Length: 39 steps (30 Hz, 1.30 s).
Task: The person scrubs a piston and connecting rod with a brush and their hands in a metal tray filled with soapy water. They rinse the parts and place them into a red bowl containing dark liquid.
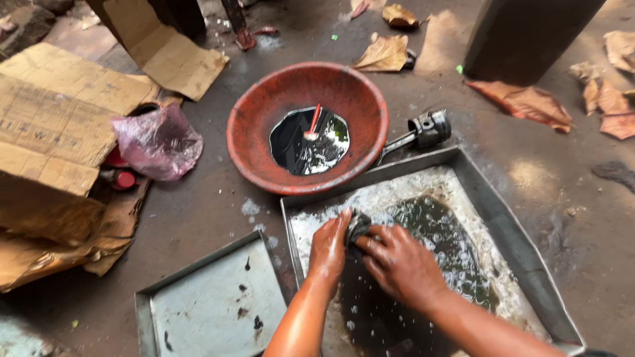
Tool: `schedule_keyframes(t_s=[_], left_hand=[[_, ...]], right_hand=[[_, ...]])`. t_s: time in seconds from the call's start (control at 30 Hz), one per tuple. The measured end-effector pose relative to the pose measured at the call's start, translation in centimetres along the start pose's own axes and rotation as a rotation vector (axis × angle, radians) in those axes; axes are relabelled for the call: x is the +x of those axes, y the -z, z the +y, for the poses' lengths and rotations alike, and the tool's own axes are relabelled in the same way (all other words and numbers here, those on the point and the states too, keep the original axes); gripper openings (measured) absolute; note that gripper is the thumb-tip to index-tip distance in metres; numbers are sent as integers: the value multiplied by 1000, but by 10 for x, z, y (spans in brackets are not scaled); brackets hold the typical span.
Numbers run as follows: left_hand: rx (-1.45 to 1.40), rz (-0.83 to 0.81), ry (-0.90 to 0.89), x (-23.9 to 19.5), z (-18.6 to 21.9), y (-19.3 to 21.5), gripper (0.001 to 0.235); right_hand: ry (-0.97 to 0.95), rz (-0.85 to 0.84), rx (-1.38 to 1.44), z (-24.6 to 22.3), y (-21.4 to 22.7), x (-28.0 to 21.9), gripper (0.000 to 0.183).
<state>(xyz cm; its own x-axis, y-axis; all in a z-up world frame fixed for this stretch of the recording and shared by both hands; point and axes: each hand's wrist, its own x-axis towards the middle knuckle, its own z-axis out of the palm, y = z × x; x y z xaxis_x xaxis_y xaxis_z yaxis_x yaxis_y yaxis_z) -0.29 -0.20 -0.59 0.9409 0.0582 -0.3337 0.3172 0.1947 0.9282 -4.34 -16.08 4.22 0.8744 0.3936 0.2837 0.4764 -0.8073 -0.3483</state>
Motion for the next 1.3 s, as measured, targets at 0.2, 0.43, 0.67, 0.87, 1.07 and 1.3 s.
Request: schedule_keyframes(t_s=[0.2, 0.43, 0.67, 0.87, 1.07, 1.3], left_hand=[[-170, -10, 71, -5, 6, 3, 33], [-195, -10, 133, -4, 11, 1, 38], [-144, 41, 168, 4, 18, 3, 43], [-46, -1, 185, -9, 30, 1, 48], [29, -105, 165, -18, 37, 3, 51], [164, 41, 168, -9, 36, 2, 78]], right_hand=[[-605, -144, 557, -12, -22, 6, 37], [-968, -160, 1346, -11, -15, 39, 35], [-412, -378, 343, -24, -10, -5, 32], [-422, -526, 151, 67, -40, -56, 52], [-751, -685, -134, 153, -67, -111, 49], [-451, -668, -67, 121, -87, -140, 67]])
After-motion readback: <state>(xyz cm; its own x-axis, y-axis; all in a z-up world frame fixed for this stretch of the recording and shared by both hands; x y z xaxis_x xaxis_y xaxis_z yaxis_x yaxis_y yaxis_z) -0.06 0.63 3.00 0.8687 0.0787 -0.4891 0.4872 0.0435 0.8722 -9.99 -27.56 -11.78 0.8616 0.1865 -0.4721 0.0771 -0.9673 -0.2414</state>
